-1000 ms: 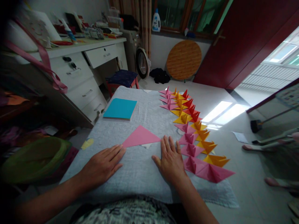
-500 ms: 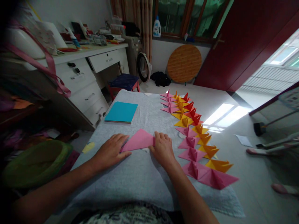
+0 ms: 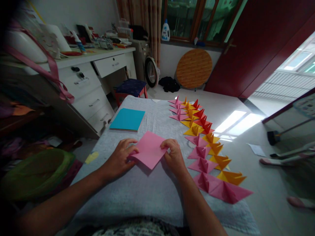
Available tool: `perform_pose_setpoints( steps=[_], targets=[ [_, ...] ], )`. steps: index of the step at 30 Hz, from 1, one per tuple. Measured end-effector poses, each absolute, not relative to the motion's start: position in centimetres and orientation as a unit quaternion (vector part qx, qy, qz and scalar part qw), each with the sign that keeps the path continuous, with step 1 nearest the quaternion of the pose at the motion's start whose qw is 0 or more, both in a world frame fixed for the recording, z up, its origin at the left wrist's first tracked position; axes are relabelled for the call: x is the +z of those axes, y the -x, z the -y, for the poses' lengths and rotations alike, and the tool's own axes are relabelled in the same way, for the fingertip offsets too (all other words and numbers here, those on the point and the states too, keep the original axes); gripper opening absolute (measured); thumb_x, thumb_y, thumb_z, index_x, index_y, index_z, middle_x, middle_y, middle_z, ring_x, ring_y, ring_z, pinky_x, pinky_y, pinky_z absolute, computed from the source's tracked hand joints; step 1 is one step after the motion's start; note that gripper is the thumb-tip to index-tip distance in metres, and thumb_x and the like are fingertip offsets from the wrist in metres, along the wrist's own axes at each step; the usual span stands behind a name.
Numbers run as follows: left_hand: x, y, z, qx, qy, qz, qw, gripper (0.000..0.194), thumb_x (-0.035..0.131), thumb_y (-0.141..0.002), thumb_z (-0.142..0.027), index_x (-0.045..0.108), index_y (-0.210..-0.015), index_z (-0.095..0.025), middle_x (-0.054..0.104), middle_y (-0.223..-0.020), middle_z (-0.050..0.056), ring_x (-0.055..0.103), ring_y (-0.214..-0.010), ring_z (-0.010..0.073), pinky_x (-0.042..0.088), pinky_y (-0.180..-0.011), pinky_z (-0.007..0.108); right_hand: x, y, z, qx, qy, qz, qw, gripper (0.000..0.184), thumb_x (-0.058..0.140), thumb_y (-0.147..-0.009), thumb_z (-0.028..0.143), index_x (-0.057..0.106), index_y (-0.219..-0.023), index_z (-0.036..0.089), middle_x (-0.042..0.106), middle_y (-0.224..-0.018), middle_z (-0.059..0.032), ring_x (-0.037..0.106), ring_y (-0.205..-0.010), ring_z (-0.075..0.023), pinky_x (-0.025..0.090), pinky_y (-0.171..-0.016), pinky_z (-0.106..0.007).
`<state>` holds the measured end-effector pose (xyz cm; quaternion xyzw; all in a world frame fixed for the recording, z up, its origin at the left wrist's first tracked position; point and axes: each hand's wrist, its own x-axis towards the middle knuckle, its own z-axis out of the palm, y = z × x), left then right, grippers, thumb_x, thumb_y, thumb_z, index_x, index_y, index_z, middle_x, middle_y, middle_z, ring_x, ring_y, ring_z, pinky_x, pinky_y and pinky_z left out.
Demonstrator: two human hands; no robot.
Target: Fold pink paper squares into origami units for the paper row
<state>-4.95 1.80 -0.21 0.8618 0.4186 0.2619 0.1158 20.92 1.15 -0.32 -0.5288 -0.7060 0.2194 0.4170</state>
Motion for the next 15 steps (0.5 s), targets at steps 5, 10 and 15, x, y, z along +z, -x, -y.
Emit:
perform_pose_setpoints(
  steps=[5,10,15],
  targets=[
    [0.2,5.8,-2.2,0.338,-0.868,-0.365,-0.007,0.016,0.053,-0.092,-0.016,0.068,-0.091,-0.021,0.069,-0.114,0.008,0.055,-0.115,0.0255,0.043,-0.103,0.047,0.0,-20.7,-1.0,0.174,0.531,0.698,0.448,0.01,0.051,-0.078,0.017,0.057,-0.076,0.024,0.068,-0.105,-0.0073,0.055,-0.114,-0.0248,0.039,-0.104,-0.044],
    [1.6,6.6,-2.2,0.354,-0.878,-0.286,-0.148,0.022,0.056,-0.091,-0.009,0.069,-0.095,-0.026,0.073,-0.094,0.001,0.062,-0.1,0.0196,0.038,-0.106,0.045,0.2,-20.5,-0.5,0.105,0.53,0.72,0.435,0.018,0.055,-0.084,0.02,0.068,-0.095,0.024,0.062,-0.122,-0.0091,0.051,-0.121,-0.0263,0.037,-0.108,-0.046],
    [2.2,5.7,-1.9,0.328,-0.885,-0.269,-0.193,0.022,0.059,-0.091,-0.008,0.07,-0.098,-0.026,0.07,-0.088,0.001,0.061,-0.097,0.0181,0.037,-0.108,0.042,0.6,-20.4,0.2,0.033,0.527,0.743,0.411,0.029,0.051,-0.091,0.022,0.07,-0.113,0.026,0.058,-0.133,-0.0086,0.045,-0.13,-0.0276,0.036,-0.109,-0.048]
  ],
)
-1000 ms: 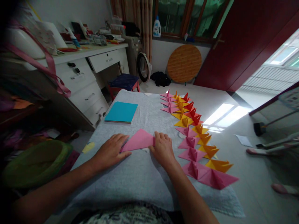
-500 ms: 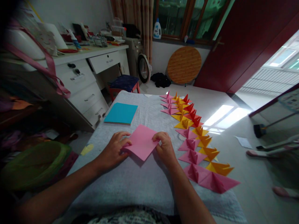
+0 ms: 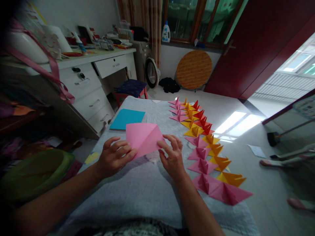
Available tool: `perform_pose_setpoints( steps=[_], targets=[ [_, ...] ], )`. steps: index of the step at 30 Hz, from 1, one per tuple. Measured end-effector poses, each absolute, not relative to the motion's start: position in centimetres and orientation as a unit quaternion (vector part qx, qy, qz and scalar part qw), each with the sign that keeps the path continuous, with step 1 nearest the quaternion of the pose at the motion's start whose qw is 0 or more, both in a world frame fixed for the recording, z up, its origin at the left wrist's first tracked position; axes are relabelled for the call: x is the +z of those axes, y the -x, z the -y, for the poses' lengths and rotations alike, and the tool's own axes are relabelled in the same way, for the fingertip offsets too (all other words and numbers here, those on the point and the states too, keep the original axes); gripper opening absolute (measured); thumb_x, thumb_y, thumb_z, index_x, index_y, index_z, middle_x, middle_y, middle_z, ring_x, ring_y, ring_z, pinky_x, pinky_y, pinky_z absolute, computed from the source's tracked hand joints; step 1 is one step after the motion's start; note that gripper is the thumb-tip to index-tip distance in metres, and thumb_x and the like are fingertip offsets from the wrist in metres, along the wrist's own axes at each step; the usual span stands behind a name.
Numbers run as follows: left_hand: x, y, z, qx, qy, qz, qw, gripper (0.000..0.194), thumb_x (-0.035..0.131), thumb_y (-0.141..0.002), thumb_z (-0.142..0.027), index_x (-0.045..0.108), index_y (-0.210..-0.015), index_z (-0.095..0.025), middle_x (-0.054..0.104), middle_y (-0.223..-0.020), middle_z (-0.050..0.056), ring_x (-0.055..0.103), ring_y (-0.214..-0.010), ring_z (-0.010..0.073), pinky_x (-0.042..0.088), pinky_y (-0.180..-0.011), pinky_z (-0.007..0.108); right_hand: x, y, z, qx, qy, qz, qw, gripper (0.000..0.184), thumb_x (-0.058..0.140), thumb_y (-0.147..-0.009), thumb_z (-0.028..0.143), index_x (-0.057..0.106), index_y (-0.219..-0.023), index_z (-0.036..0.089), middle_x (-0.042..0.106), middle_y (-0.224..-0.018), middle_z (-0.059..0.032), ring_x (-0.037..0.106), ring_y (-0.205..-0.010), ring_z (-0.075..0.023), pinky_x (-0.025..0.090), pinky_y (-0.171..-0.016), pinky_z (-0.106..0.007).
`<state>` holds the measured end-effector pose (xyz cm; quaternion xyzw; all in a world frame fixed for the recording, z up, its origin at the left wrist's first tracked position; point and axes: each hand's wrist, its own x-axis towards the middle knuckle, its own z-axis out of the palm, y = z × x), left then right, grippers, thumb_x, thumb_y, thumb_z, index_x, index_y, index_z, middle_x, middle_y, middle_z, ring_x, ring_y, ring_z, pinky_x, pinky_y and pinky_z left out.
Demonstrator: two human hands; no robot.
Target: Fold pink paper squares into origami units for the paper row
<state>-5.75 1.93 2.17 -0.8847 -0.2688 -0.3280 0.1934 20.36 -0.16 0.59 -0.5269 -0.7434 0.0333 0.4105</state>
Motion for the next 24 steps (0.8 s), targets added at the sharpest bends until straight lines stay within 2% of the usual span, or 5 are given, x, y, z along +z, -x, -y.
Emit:
perform_pose_setpoints(
  steps=[5,11,15,20,24],
  targets=[
    [1.8,3.2,-1.1,-0.219,0.927,0.268,0.141,0.02,0.053,-0.094,-0.01,0.068,-0.095,-0.022,0.067,-0.085,0.003,0.061,-0.097,0.0199,0.042,-0.107,0.041,0.2,-20.3,0.6,-0.014,0.525,0.797,0.299,0.029,0.053,-0.091,0.016,0.073,-0.106,0.031,0.062,-0.136,-0.0017,0.04,-0.138,-0.027,0.023,-0.117,-0.05],
    [0.4,1.7,-0.8,-0.154,0.949,0.27,0.041,0.018,0.054,-0.088,-0.012,0.066,-0.102,-0.015,0.066,-0.122,0.014,0.058,-0.119,0.0284,0.047,-0.105,0.046,-0.2,-20.1,0.9,0.024,0.559,0.816,0.144,0.036,0.051,-0.09,0.01,0.072,-0.111,0.029,0.066,-0.133,-0.002,0.039,-0.142,-0.0275,0.005,-0.121,-0.053],
    [0.1,1.8,-0.8,-0.158,0.954,0.253,-0.012,0.021,0.05,-0.089,-0.01,0.064,-0.104,-0.013,0.068,-0.12,0.016,0.062,-0.116,0.0271,0.049,-0.102,0.044,0.2,-20.3,1.5,0.065,0.521,0.846,0.096,0.051,0.045,-0.092,0.008,0.059,-0.137,0.028,0.052,-0.151,-0.0041,0.036,-0.146,-0.0252,0.011,-0.121,-0.051],
    [1.0,2.2,-0.2,-0.136,0.923,0.328,-0.147,0.014,0.048,-0.092,-0.012,0.06,-0.094,-0.018,0.071,-0.09,0.006,0.068,-0.085,0.0214,0.054,-0.08,0.033,0.8,-20.6,2.4,0.11,0.513,0.848,0.075,0.045,0.042,-0.097,0.011,0.063,-0.131,0.031,0.059,-0.144,-0.0012,0.033,-0.147,-0.028,0.006,-0.12,-0.061],
    [2.0,2.4,-0.4,-0.148,0.863,0.419,-0.24,0.015,0.043,-0.097,-0.021,0.057,-0.092,-0.02,0.07,-0.079,0.002,0.067,-0.07,0.0188,0.05,-0.066,0.028,1.6,-20.5,2.6,0.161,0.509,0.84,0.098,0.035,0.046,-0.097,0.016,0.068,-0.122,0.027,0.066,-0.135,-0.0046,0.054,-0.131,-0.0253,0.032,-0.113,-0.05]
  ],
)
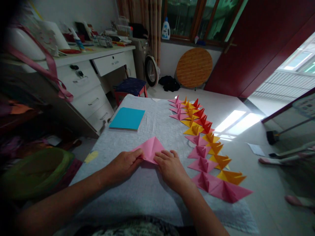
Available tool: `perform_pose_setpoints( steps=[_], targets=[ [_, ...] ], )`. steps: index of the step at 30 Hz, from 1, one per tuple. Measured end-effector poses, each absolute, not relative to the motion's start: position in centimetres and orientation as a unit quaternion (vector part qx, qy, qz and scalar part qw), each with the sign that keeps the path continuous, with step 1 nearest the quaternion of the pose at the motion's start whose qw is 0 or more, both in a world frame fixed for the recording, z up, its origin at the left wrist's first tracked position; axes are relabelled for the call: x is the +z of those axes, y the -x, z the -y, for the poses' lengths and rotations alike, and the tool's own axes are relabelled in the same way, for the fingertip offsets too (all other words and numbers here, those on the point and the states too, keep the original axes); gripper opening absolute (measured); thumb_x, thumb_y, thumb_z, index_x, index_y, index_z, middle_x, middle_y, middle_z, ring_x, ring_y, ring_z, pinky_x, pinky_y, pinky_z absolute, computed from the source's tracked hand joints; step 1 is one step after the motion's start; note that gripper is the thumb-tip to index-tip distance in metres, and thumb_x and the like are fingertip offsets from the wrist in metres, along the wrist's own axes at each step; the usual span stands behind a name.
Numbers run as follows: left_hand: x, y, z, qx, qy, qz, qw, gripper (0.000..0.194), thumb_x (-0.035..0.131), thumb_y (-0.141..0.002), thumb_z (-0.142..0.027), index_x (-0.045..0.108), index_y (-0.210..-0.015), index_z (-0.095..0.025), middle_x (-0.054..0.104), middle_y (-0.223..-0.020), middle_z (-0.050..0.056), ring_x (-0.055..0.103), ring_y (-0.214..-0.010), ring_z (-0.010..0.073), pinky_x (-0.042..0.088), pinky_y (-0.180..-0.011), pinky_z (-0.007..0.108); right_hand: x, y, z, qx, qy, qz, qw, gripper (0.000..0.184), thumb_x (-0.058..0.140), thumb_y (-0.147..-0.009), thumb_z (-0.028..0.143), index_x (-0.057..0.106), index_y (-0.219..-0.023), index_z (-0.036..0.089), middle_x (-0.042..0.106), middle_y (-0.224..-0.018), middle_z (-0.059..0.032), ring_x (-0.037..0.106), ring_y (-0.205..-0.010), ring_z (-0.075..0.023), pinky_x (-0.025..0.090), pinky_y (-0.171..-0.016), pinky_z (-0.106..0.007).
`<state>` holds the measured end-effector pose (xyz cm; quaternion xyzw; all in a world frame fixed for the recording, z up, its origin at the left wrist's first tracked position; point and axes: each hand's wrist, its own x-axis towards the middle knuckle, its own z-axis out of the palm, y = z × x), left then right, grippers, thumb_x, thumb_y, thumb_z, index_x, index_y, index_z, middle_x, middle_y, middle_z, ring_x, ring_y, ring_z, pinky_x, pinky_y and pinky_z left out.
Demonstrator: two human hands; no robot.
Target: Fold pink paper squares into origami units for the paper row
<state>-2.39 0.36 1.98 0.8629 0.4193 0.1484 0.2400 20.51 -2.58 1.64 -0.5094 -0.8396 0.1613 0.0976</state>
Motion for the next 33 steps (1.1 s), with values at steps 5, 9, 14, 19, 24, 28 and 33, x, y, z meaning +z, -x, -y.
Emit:
perform_pose_setpoints(
  steps=[5,9,14,19,24,28,33],
  targets=[
    [1.9,2.0,-1.3,0.239,-0.789,-0.463,0.326,0.01,0.051,-0.094,-0.027,0.057,-0.101,-0.022,0.073,-0.087,0.002,0.07,-0.078,0.019,0.05,-0.068,0.027,1.9,-20.1,1.3,0.216,0.529,0.799,0.184,0.026,0.049,-0.094,0.021,0.068,-0.076,0.019,0.072,-0.084,-0.004,0.064,-0.081,-0.0171,0.047,-0.077,-0.028],
    [0.5,1.8,-1.9,0.266,-0.767,-0.496,0.309,0.028,0.054,-0.092,-0.026,0.053,-0.119,-0.023,0.072,-0.087,0.001,0.07,-0.075,0.018,0.051,-0.068,0.027,0.5,-19.7,0.4,0.226,0.611,0.728,0.214,0.027,0.052,-0.09,0.025,0.054,-0.063,0.02,0.057,-0.061,0.0005,0.05,-0.057,-0.014,0.034,-0.056,-0.025],
    [-1.1,1.8,-2.5,0.273,-0.794,-0.495,0.226,0.039,0.054,-0.094,-0.025,0.05,-0.133,-0.022,0.072,-0.092,0.001,0.07,-0.079,0.0174,0.054,-0.076,0.029,-1.1,-19.3,0.6,0.201,0.647,0.681,0.277,0.017,0.05,-0.088,0.027,0.062,-0.095,0.016,0.064,-0.074,-0.0037,0.057,-0.069,-0.0185,0.039,-0.063,-0.027],
    [-1.6,1.7,-3.0,0.255,-0.826,-0.461,0.199,0.029,0.049,-0.098,-0.024,0.065,-0.123,-0.021,0.071,-0.105,0.006,0.069,-0.095,0.019,0.055,-0.086,0.032,-1.3,-19.1,1.0,0.185,0.653,0.672,0.295,0.03,0.048,-0.087,0.024,0.059,-0.114,0.015,0.066,-0.079,-0.0049,0.06,-0.071,-0.0205,0.043,-0.069,-0.03],
    [-0.5,1.3,-3.0,0.172,-0.839,-0.486,0.176,0.031,0.046,-0.1,-0.026,0.07,-0.12,-0.02,0.065,-0.092,0.005,0.067,-0.086,0.0189,0.054,-0.08,0.031,-1.2,-19.0,0.8,0.151,0.634,0.709,0.269,0.019,0.044,-0.089,0.019,0.063,-0.089,0.019,0.068,-0.08,-0.0067,0.063,-0.08,-0.0216,0.043,-0.076,-0.03],
    [0.5,1.0,-3.0,0.123,-0.857,-0.479,0.144,0.031,0.047,-0.101,-0.032,0.068,-0.122,-0.022,0.064,-0.102,0.006,0.066,-0.091,0.0194,0.054,-0.083,0.033,-1.3,-19.0,0.6,0.145,0.651,0.703,0.249,0.018,0.045,-0.09,0.018,0.064,-0.09,0.018,0.07,-0.082,-0.0065,0.064,-0.08,-0.0209,0.042,-0.074,-0.029],
    [0.0,0.2,-2.4,0.114,-0.884,-0.453,0.005,0.029,0.051,-0.099,-0.035,0.066,-0.121,-0.023,0.059,-0.137,0.012,0.056,-0.121,0.0301,0.045,-0.103,0.05,-1.2,-19.0,0.3,0.151,0.664,0.695,0.231,0.017,0.048,-0.089,0.018,0.065,-0.09,0.018,0.071,-0.082,-0.0057,0.065,-0.078,-0.0197,0.04,-0.072,-0.028]
  ],
)
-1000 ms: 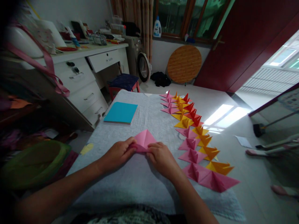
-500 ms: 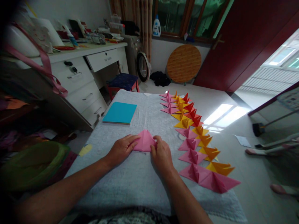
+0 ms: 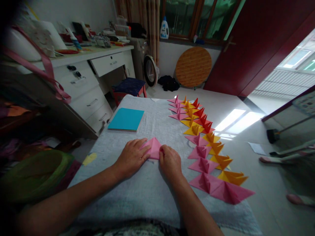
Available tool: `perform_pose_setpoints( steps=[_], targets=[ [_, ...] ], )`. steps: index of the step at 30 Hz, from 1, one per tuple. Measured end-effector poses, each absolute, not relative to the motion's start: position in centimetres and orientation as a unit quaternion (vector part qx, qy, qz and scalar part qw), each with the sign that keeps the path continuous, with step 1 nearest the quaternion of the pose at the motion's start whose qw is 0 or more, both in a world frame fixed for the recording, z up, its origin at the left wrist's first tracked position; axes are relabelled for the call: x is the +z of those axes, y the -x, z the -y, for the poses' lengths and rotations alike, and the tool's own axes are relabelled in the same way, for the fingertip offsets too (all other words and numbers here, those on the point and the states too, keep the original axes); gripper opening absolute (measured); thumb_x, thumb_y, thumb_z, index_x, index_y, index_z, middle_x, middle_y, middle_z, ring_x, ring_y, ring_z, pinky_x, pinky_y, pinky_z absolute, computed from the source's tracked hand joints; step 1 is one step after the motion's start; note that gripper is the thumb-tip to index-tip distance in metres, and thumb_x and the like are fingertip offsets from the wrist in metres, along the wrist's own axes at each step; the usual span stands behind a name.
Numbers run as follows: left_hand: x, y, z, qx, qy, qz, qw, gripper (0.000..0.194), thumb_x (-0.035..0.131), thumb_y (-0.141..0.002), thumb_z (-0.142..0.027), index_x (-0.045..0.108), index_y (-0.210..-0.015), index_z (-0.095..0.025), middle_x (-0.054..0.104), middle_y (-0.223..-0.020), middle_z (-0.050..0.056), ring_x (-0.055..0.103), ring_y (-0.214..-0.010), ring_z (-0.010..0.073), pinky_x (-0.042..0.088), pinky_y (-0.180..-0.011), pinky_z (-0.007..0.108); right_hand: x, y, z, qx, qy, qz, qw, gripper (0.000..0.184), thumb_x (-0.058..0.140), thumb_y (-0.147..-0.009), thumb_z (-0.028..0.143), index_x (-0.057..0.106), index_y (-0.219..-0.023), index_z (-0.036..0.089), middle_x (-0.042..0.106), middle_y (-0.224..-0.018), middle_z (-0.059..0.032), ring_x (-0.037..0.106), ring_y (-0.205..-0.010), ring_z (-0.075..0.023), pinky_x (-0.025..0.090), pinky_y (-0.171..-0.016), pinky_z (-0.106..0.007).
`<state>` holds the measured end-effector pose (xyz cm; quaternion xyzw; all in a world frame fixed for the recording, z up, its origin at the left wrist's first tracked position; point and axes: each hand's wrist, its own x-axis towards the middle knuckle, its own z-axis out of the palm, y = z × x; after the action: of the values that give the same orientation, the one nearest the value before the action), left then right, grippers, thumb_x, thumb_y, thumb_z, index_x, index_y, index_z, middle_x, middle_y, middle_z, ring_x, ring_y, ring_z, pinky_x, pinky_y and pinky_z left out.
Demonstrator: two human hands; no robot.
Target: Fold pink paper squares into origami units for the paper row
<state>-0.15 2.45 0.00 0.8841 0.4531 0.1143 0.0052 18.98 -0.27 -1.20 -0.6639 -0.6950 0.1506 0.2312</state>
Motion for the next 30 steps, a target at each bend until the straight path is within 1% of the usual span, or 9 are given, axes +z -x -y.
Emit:
perform_pose_setpoints(
  steps=[2,5,8,11,22,30],
  targets=[
    [-0.7,-0.1,-2.2,0.125,-0.898,-0.422,-0.015,0.031,0.047,-0.101,-0.032,0.064,-0.125,-0.021,0.057,-0.143,0.01,0.051,-0.131,0.0297,0.037,-0.111,0.052,-1.1,-19.0,0.2,0.151,0.665,0.695,0.229,0.017,0.048,-0.088,0.017,0.066,-0.09,0.019,0.071,-0.082,-0.0056,0.065,-0.077,-0.0192,0.04,-0.071,-0.028],
    [-1.8,-0.4,-2.1,0.116,-0.919,-0.376,-0.008,0.037,0.043,-0.103,-0.032,0.059,-0.132,-0.016,0.055,-0.147,0.011,0.045,-0.139,0.027,0.033,-0.116,0.048,-1.1,-19.0,0.1,0.15,0.665,0.695,0.229,0.017,0.048,-0.088,0.018,0.066,-0.09,0.019,0.072,-0.081,-0.0055,0.065,-0.076,-0.019,0.04,-0.07,-0.028],
    [-2.5,-0.4,-2.3,0.105,-0.925,-0.366,0.007,0.044,0.041,-0.104,-0.038,0.056,-0.136,-0.013,0.055,-0.147,0.013,0.048,-0.139,0.0257,0.034,-0.116,0.044,-1.1,-19.0,0.1,0.15,0.672,0.689,0.229,0.018,0.048,-0.087,0.018,0.066,-0.09,0.019,0.072,-0.081,-0.0057,0.065,-0.076,-0.0192,0.04,-0.07,-0.028],
    [-2.7,-0.4,-2.5,0.104,-0.924,-0.367,0.005,0.048,0.039,-0.104,-0.042,0.055,-0.137,-0.012,0.056,-0.146,0.013,0.051,-0.136,0.0248,0.037,-0.114,0.041,-1.1,-19.0,0.0,0.154,0.675,0.686,0.225,0.019,0.047,-0.088,0.018,0.065,-0.092,0.019,0.072,-0.082,-0.0062,0.066,-0.076,-0.02,0.04,-0.071,-0.028],
    [-2.2,-0.6,-2.7,0.114,-0.93,-0.35,-0.023,0.045,0.032,-0.106,-0.038,0.057,-0.135,-0.014,0.06,-0.142,0.012,0.053,-0.135,0.0223,0.038,-0.111,0.039,-1.3,-19.0,0.0,0.155,0.681,0.676,0.235,0.017,0.049,-0.086,0.018,0.064,-0.093,0.018,0.072,-0.086,-0.0072,0.067,-0.082,-0.0225,0.042,-0.075,-0.03],
    [-1.6,-0.8,-3.2,0.09,-0.925,-0.37,-0.006,0.043,0.041,-0.104,-0.04,0.057,-0.134,-0.014,0.059,-0.143,0.012,0.053,-0.132,0.0272,0.044,-0.105,0.043,-1.7,-19.1,0.0,0.16,0.678,0.673,0.248,0.019,0.047,-0.086,0.019,0.064,-0.094,0.018,0.072,-0.087,-0.0078,0.066,-0.082,-0.022,0.043,-0.076,-0.03]
  ],
)
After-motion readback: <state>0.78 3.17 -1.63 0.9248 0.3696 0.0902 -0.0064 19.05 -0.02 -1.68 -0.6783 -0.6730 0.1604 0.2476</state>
